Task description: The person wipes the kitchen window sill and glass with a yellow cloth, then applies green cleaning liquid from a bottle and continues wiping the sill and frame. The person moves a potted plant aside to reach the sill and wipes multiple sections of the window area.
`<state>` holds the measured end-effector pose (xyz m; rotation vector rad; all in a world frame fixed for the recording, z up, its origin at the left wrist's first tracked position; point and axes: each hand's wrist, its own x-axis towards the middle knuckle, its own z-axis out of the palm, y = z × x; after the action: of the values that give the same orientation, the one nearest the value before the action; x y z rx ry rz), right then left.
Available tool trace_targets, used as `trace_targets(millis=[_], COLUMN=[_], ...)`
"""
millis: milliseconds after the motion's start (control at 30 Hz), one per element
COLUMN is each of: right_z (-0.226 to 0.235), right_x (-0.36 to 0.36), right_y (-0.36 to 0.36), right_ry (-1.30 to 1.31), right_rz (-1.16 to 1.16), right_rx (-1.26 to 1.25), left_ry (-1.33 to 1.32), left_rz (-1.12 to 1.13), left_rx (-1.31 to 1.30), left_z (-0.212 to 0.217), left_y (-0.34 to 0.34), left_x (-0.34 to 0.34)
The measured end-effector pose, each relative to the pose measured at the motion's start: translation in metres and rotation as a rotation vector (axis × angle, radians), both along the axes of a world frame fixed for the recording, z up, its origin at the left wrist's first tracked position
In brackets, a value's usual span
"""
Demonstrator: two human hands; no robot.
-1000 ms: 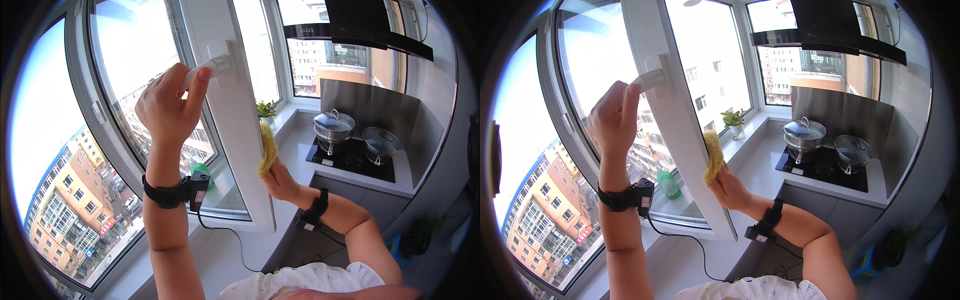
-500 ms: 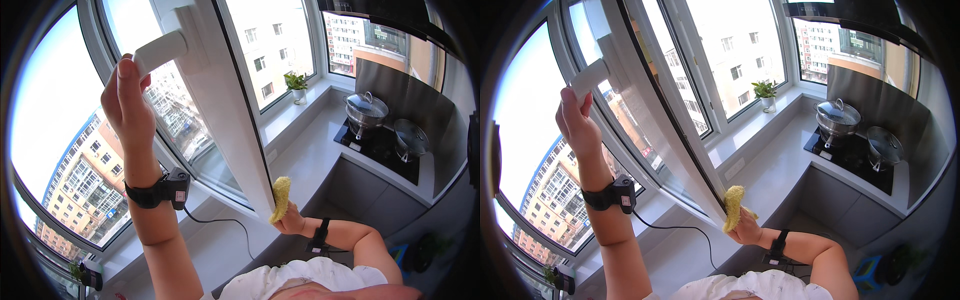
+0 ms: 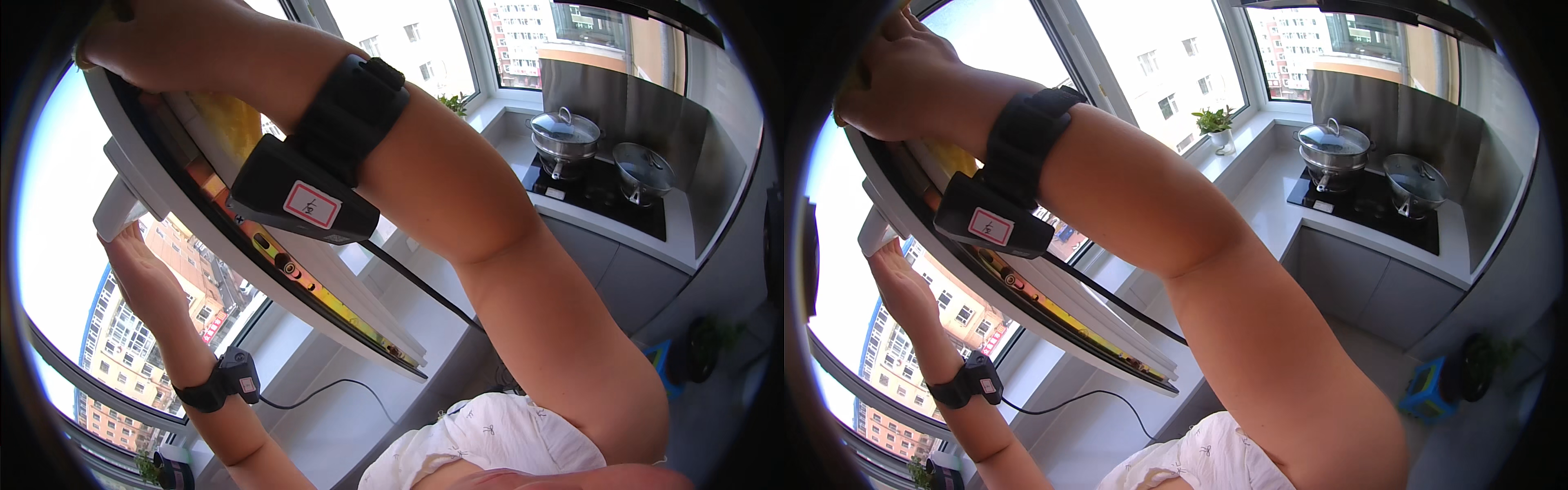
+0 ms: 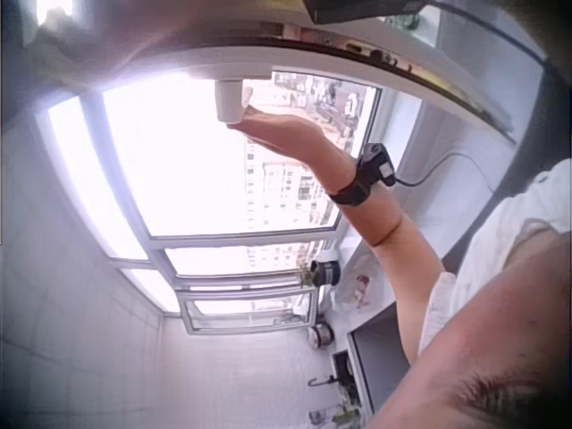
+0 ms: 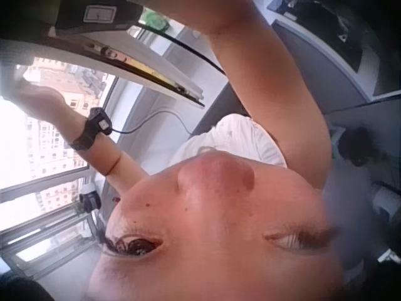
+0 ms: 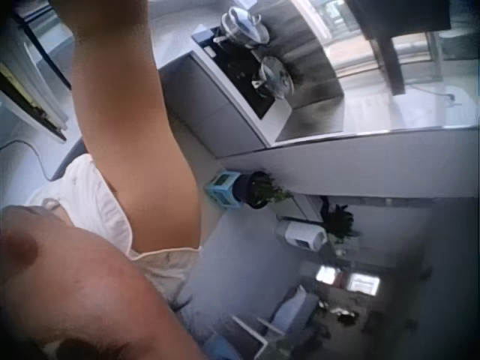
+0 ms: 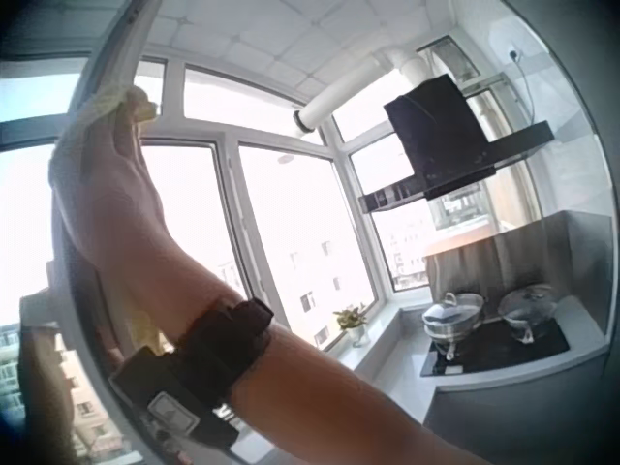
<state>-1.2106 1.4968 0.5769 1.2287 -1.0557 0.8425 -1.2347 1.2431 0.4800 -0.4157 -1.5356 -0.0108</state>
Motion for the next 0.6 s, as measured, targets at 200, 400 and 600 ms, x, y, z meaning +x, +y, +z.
trace_targets(millis=[200, 400, 600], right_z=[-0.151, -0.401, -0.382], right_x=[0.01, 0.063, 0.042], right_y=[-0.044, -0.093, -0.117], right_ry=[-0.098, -0.394, -0.504], right_rz=[-0.013, 0.046, 0.049], right_rx=[0.056, 0.181, 0.023], left_ry=[-0.221, -0.283, -0.311], left_rz=[-0.383, -0.256, -0.225], left_rx=[0.21, 0.361, 0.706], left_z=[-0.046, -0.066, -0.087], left_y=[-0.009, -0.021, -0.054], left_x=[0.084, 0.117, 0.12])
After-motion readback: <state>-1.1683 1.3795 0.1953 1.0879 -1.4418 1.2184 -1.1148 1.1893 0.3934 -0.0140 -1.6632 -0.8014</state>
